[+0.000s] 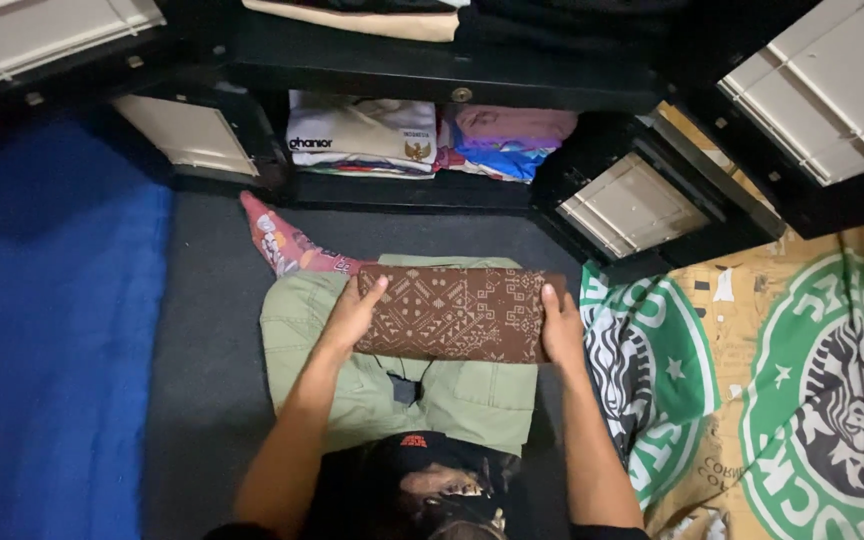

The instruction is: Folding a brown patterned cloth and then meticulously organizing and aligning stacks of folded t-shirts inside a black locker.

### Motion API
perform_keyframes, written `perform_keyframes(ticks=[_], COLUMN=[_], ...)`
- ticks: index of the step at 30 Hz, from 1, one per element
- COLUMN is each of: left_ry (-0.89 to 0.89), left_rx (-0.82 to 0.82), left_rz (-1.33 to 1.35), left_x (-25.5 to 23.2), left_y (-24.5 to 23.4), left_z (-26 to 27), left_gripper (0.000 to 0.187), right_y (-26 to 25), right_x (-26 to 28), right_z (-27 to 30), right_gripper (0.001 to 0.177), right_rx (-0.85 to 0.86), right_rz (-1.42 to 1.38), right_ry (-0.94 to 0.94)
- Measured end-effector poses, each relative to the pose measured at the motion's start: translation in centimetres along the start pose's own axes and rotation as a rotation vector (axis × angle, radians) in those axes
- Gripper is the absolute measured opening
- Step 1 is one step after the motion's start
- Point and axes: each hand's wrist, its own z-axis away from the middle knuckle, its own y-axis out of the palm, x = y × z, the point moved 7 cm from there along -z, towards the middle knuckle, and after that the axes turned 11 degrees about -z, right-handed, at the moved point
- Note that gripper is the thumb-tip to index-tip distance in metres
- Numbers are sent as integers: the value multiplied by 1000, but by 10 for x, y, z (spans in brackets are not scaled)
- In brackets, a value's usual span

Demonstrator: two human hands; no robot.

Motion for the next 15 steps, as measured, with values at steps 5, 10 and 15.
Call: perform_keyframes(ticks=[5,10,15], left_ry=[116,187,60], left_rx=[-169,-226,-127], left_rz=[-210,-219,-263], left_x=[-20,-48,-11], left_y=[-8,-11,25], left_z=[7,27,-3], left_gripper=[84,80,89], right_y=[-18,-46,-35], right_x=[-5,44,-34], right_z=[-9,23,-22], right_gripper=[71,43,50], right_rx=[-80,-191,-219], right_rz=[12,75,115], right_ry=[-132,-365,-306])
